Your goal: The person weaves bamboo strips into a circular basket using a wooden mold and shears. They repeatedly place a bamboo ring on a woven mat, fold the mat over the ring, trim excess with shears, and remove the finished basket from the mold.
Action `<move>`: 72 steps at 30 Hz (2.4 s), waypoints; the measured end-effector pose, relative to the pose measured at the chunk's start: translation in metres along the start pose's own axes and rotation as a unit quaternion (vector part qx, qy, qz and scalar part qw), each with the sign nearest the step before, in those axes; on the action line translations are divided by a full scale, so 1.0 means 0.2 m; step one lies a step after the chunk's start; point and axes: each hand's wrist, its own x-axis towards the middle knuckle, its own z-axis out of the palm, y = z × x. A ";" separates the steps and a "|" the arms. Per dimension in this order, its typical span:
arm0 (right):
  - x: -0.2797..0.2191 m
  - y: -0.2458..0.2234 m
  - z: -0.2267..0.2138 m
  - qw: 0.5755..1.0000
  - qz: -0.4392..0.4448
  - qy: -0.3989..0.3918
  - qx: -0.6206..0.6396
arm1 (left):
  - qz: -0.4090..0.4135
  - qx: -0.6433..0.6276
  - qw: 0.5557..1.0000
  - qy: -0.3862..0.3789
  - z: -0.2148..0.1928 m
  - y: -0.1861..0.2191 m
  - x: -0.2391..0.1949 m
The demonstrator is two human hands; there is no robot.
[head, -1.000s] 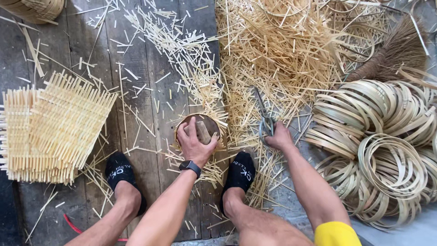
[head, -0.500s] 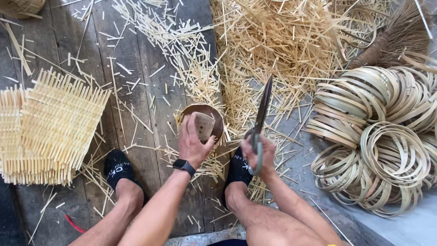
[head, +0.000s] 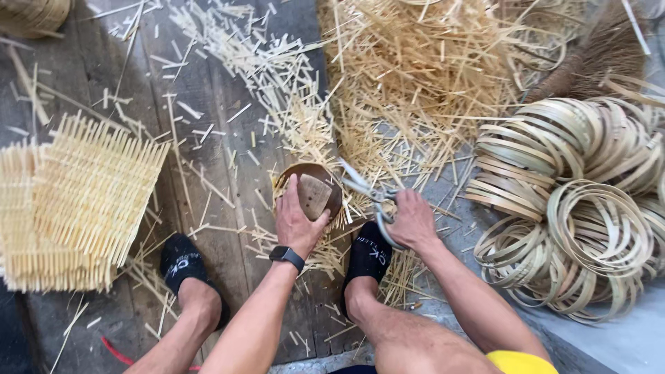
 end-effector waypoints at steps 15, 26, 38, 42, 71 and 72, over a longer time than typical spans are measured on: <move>0.16 0.13 0.27 0.998 0.016 -0.030 -0.045 | 0.079 0.070 0.994 -0.026 0.03 0.08 -0.03; 0.25 0.12 0.22 0.993 -0.066 0.013 -0.093 | 0.085 0.052 0.985 -0.141 -0.09 0.07 0.07; 0.34 0.08 0.22 0.988 -0.100 0.027 -0.117 | 0.171 0.157 0.957 -0.172 -0.17 0.02 0.11; 0.33 0.19 0.18 0.986 -0.073 -0.075 -0.127 | 0.093 0.068 0.991 -0.072 -0.14 0.05 0.03; 0.34 0.06 0.15 0.958 -0.172 0.119 -0.194 | -0.001 0.013 1.000 -0.015 -0.04 0.03 -0.05; 0.34 0.05 0.17 0.968 -0.157 0.095 -0.172 | 0.015 0.014 1.000 -0.020 -0.05 0.01 -0.05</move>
